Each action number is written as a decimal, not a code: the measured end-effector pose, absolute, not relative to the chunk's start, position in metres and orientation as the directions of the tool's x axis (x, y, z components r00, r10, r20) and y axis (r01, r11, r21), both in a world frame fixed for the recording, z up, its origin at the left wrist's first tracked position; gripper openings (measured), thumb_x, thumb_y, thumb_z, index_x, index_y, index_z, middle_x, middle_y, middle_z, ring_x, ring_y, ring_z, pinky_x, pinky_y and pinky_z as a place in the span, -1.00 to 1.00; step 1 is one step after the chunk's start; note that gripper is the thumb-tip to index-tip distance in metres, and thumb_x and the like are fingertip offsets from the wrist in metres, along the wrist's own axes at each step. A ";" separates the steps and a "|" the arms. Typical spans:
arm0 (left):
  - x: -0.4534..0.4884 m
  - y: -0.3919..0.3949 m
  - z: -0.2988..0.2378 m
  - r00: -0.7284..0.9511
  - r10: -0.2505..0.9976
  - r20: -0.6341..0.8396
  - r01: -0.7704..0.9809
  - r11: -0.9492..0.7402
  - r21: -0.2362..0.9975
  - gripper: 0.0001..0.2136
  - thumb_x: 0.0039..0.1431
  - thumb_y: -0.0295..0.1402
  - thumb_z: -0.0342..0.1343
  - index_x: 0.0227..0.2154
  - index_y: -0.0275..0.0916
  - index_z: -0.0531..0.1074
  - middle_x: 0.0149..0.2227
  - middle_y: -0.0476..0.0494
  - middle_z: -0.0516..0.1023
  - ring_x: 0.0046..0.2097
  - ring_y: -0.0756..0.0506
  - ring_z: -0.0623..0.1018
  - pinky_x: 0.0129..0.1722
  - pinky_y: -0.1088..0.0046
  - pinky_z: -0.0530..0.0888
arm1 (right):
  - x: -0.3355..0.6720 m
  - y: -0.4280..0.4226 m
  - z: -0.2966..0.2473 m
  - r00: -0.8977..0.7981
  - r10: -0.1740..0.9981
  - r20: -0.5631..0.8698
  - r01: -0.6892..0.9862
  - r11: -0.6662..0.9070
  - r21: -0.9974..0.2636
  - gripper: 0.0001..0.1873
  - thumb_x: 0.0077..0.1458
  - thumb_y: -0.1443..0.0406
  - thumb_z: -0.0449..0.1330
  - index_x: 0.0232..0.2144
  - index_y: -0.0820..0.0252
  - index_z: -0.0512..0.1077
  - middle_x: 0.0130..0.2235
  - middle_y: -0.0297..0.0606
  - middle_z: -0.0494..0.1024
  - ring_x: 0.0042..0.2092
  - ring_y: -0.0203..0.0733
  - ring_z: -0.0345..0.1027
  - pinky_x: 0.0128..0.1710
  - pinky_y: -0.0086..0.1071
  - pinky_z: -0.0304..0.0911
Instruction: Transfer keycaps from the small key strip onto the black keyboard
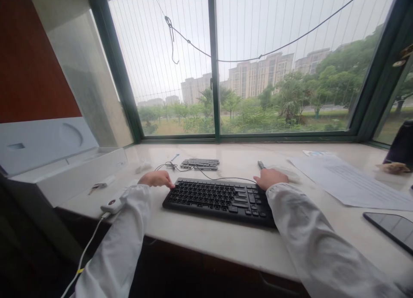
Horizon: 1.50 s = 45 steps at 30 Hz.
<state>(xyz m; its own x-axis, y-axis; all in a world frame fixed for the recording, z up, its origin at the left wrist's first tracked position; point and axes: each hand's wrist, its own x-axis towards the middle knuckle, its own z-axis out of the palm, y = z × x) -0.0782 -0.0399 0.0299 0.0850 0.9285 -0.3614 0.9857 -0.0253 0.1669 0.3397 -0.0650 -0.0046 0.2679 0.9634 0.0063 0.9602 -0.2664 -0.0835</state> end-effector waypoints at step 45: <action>-0.054 0.209 -0.011 0.283 0.957 -0.068 0.942 -0.263 0.211 -0.64 -0.14 -0.05 0.24 -0.26 -0.07 0.59 -0.13 -0.09 0.60 -0.12 -0.09 0.52 -0.20 0.58 0.37 | 0.316 -0.069 -0.008 0.166 0.959 0.229 0.986 -0.159 -0.049 -0.59 0.18 0.08 -0.05 -0.25 0.14 0.52 -0.27 -0.06 0.55 -0.19 0.01 0.43 -0.22 -0.21 0.21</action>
<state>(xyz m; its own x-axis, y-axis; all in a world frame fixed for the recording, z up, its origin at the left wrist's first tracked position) -0.0544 0.2095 -0.0111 0.2825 0.9569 -0.0678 0.9415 -0.2631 0.2105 0.3165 -0.0686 -0.0084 0.1659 0.9592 0.2289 0.9861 -0.1588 -0.0493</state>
